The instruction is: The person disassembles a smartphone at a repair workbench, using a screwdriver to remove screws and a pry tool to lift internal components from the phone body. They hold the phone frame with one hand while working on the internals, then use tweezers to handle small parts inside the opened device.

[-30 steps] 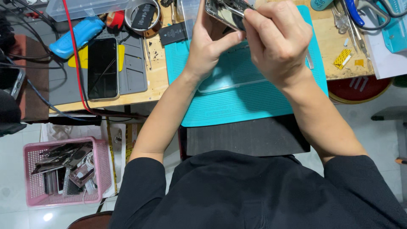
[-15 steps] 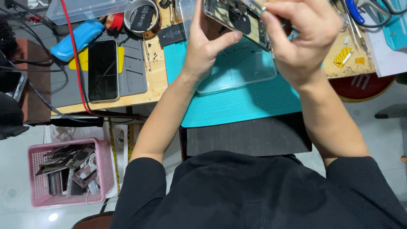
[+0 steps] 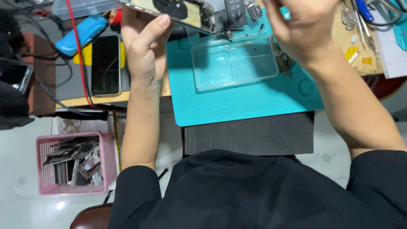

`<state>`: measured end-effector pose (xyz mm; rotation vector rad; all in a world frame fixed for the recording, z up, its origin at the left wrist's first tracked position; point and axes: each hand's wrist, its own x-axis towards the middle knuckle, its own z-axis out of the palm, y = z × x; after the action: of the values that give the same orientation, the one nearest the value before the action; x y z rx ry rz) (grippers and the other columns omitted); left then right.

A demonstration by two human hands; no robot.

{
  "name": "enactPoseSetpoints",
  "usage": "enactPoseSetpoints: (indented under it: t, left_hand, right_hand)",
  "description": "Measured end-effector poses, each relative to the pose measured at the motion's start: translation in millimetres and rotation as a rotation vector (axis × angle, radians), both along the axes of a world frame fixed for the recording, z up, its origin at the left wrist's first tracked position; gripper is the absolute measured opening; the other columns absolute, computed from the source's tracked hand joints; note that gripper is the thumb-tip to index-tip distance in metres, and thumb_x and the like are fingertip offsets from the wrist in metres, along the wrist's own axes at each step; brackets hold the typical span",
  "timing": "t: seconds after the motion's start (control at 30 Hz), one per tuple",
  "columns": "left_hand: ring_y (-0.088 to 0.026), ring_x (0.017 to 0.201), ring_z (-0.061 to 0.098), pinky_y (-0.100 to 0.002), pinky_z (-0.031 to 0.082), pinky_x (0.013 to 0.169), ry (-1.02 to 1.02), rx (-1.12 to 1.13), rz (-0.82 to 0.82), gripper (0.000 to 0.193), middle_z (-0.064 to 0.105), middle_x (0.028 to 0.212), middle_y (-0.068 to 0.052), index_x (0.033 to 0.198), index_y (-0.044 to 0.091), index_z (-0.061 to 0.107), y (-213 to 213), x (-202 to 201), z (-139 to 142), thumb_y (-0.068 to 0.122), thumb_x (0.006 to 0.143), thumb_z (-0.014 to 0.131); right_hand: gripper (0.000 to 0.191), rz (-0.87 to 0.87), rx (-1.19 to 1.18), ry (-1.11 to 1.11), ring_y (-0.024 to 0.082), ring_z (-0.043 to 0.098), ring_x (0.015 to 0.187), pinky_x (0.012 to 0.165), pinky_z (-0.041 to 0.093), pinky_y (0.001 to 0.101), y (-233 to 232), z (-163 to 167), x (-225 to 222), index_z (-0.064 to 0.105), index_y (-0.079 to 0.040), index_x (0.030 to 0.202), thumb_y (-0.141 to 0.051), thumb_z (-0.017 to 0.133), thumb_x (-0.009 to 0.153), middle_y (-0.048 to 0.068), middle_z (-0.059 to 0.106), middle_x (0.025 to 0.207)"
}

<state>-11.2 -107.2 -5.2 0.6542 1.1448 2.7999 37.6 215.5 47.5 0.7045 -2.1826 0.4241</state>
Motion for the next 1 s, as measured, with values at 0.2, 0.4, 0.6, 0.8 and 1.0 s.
enactPoseSetpoints:
  t: [0.2,0.4,0.6,0.8,1.0]
  left_hand:
    - [-0.027,0.128,0.062,-0.042,0.053,0.114,0.007,-0.007,0.027,0.048,0.062,0.135,-0.014,0.147,0.004,0.048,-35.8,16.6,2.1,-0.004,0.103,0.068]
    - [-0.03,0.135,0.061,-0.045,0.052,0.116,-0.022,0.065,-0.08,0.047,0.063,0.145,-0.02,0.147,0.003,0.049,-40.4,19.5,-9.5,0.003,0.103,0.066]
    - [-0.028,0.13,0.063,-0.048,0.052,0.118,-0.043,0.147,-0.21,0.036,0.064,0.137,-0.017,0.141,0.001,0.055,-16.6,16.8,-21.1,-0.002,0.106,0.066]
    - [-0.026,0.13,0.065,-0.04,0.051,0.119,0.035,0.023,-0.311,0.048,0.067,0.136,-0.015,0.141,0.001,0.058,16.8,9.7,-19.7,-0.011,0.097,0.072]
    - [-0.024,0.125,0.063,-0.037,0.05,0.114,0.082,-0.064,-0.403,0.053,0.066,0.136,-0.015,0.143,-0.003,0.056,54.6,10.7,-15.3,-0.015,0.096,0.077]
  right_hand:
    - [0.015,0.126,0.307,0.182,0.021,0.065,0.086,0.072,0.05,0.0323,-33.4,-3.9,-32.0,0.067,-0.005,0.102,0.005,0.068,0.091,0.005,0.062,0.093]
    - [0.009,0.156,0.498,0.247,0.02,0.067,0.092,0.078,0.049,0.0357,-53.0,-23.6,-52.8,0.066,-0.001,0.1,-0.003,0.072,0.094,0.005,0.062,0.097]
    - [0.017,0.171,0.269,0.022,0.028,0.067,0.094,0.077,0.051,0.0404,-57.3,-23.8,-39.9,0.07,-0.003,0.102,-0.004,0.076,0.086,0.008,0.067,0.1]
    - [0.016,0.062,0.079,-0.079,0.03,0.068,0.094,0.081,0.052,0.0399,-27.5,14.7,-0.7,0.069,-0.001,0.11,0.002,0.074,0.095,0.013,0.07,0.1]
    - [0.024,0.107,-0.124,-0.227,0.022,0.067,0.09,0.082,0.052,0.0297,-15.6,38.0,40.4,0.07,0.004,0.124,0.009,0.068,0.101,0.013,0.069,0.106]
